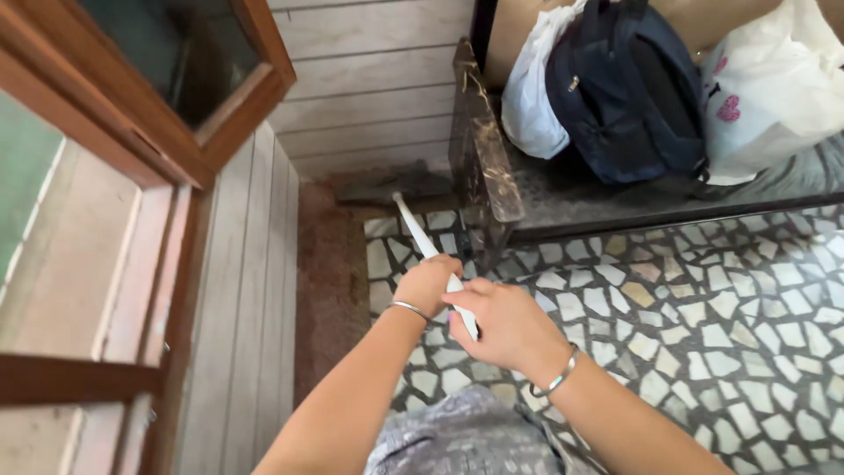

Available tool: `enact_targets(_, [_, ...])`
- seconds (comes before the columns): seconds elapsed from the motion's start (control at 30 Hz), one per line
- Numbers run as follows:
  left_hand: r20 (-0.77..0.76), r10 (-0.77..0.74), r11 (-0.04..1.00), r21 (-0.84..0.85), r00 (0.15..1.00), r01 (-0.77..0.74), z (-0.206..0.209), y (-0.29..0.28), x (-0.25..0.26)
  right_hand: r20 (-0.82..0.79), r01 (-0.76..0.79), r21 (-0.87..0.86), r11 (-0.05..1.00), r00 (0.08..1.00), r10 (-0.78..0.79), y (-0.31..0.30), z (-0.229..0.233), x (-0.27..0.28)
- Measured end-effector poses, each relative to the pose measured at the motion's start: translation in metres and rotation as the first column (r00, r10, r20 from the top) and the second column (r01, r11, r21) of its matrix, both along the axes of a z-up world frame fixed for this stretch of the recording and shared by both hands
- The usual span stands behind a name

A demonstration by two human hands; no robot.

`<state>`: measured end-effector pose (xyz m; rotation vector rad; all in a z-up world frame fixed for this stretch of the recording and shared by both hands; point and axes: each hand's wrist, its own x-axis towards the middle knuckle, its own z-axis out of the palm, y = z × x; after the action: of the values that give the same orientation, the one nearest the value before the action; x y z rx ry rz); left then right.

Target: Using a floor squeegee to move water and clean the floor.

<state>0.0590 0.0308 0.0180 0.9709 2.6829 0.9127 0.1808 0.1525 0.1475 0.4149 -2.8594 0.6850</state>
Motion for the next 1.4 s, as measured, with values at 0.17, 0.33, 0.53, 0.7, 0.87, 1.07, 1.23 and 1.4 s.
enact_targets(0.17, [-0.033, 0.082, 0.995, 0.059, 0.996, -0.080, 0.039, 0.029, 0.061, -0.001, -0.196, 0.021, 0.980, 0.981, 0.196, 0.047, 0.051, 0.038])
enact_targets(0.33, [-0.060, 0.162, 0.987, 0.020, 0.985, -0.161, 0.098, 0.046, 0.117, -0.048, -0.366, -0.028, 0.930, 0.930, 0.365, 0.081, 0.095, 0.067])
enact_targets(0.53, [-0.067, 0.252, 0.966, 0.071, 0.965, -0.248, 0.116, 0.057, 0.129, 0.048, -0.349, -0.130, 0.928, 0.933, 0.357, 0.097, 0.116, 0.066])
enact_targets(0.7, [-0.106, 0.195, 0.937, 0.314, 0.975, -0.153, 0.077, 0.056, 0.090, -0.011, -0.343, -0.279, 0.897, 0.935, 0.354, 0.101, 0.075, 0.036])
enact_targets(0.87, [0.008, 0.232, 0.940, 0.257, 0.973, -0.226, 0.015, 0.060, 0.011, 0.135, -0.250, -0.299, 0.921, 0.944, 0.300, 0.106, 0.055, -0.018])
enact_targets(1.07, [0.079, 0.270, 0.959, 0.074, 0.960, -0.275, -0.022, 0.071, -0.095, 0.163, -0.166, -0.414, 0.895, 0.954, 0.252, 0.123, 0.068, -0.085])
enact_targets(1.23, [0.022, 0.363, 0.927, 0.090, 0.932, -0.363, -0.026, 0.080, -0.104, 0.229, -0.187, -0.448, 0.874, 0.921, 0.314, 0.131, 0.084, -0.115])
enact_targets(1.4, [0.099, 0.550, 0.822, 0.111, 0.830, -0.558, -0.010, 0.099, -0.071, 0.067, -0.553, -0.295, 0.779, 0.801, 0.594, 0.157, 0.084, -0.118])
